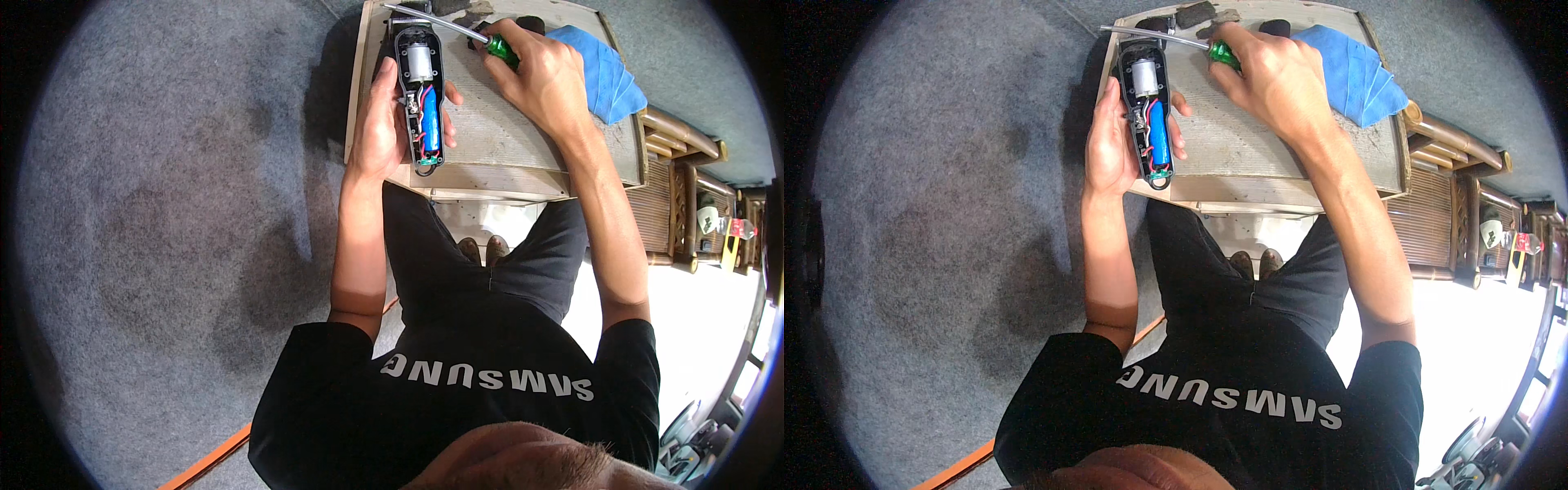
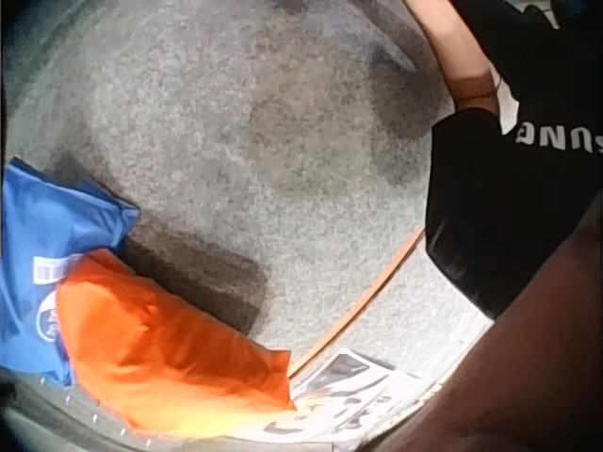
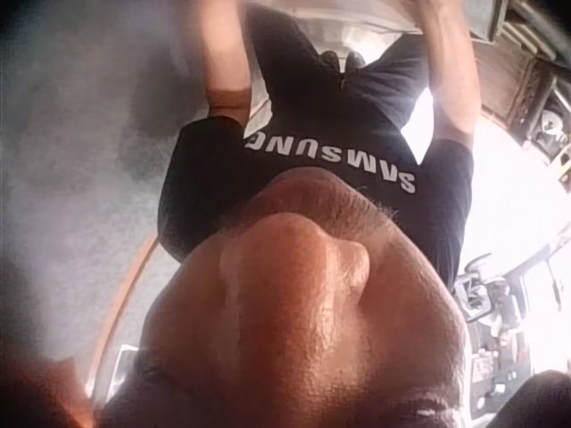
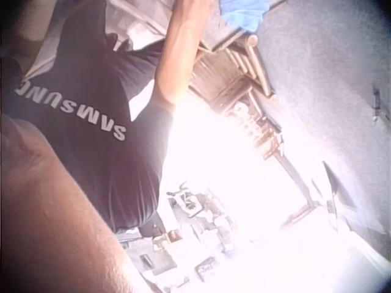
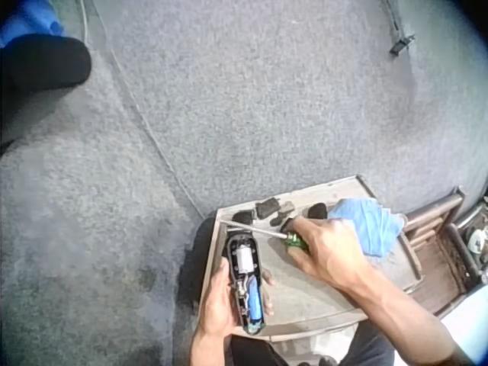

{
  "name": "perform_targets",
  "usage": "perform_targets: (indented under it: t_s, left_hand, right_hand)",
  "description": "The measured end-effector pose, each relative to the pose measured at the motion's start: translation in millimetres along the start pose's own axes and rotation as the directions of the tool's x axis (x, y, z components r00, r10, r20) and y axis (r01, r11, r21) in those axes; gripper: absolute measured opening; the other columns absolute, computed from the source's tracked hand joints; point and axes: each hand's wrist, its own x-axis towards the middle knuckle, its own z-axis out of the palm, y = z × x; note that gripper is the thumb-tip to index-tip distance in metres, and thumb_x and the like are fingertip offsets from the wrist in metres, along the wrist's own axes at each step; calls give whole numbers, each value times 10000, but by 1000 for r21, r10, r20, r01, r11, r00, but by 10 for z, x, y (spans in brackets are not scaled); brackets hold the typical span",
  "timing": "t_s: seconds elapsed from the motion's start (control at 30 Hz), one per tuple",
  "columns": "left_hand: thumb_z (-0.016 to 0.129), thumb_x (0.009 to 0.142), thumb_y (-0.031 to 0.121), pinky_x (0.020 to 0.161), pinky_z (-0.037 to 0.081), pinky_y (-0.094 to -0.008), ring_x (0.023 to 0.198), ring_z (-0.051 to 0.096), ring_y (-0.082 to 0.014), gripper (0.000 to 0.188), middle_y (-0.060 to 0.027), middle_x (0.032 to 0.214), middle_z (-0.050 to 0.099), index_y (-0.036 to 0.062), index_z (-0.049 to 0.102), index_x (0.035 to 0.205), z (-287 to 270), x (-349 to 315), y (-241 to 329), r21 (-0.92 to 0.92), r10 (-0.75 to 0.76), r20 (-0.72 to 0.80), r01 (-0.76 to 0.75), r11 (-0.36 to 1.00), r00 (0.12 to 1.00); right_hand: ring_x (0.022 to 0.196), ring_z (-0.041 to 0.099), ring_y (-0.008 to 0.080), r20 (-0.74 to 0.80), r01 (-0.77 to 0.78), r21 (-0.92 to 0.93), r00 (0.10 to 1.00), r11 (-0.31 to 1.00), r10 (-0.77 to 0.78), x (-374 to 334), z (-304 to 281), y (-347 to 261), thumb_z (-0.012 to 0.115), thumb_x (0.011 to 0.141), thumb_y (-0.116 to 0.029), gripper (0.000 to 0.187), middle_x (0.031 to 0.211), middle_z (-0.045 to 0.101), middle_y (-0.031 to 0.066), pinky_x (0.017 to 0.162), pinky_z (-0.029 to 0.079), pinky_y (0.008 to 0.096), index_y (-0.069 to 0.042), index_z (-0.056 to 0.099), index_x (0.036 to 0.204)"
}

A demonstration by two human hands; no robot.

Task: The person uses a screwdriver to remove screws from the back of a pair of hair clippers, then pulls the casing apart to expose the motor and battery.

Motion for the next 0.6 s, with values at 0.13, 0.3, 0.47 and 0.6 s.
perform_targets:
  t_s: [0.13,0.3,0.47,0.6]
  left_hand:
    - [364,1143,521,628,661,-395,703,740,-241,489,-223,1020,711,82,479,1326,7,0,-12,3,12,-15,-12,1000,1000]
    - [435,1133,498,608,657,-379,701,740,-224,445,-195,981,707,106,457,1342,54,-23,23,78,10,-53,-6,997,999]
    - [487,1111,519,597,653,-377,687,729,-205,475,-170,928,700,88,489,1311,66,-37,34,112,21,-112,-8,994,993]
    - [522,1090,549,583,645,-368,668,702,-182,529,-144,886,692,45,544,1252,28,-15,45,88,18,-71,-12,996,997]
  right_hand:
    - [723,729,324,-2,24,21,1000,999,-24,-3,-2,-4,760,892,-208,258,825,749,118,638,553,421,-123,718,1131]
    - [717,728,314,-19,38,46,999,998,-37,-1,-6,-9,771,884,-195,263,812,745,108,633,550,416,-124,719,1132]
    - [722,729,316,-27,43,48,999,998,-42,-2,-29,-24,775,884,-197,260,816,745,111,636,551,416,-123,720,1128]
    - [732,730,324,-31,31,56,999,998,-29,0,-26,-25,777,883,-199,251,822,746,114,641,552,419,-120,719,1115]
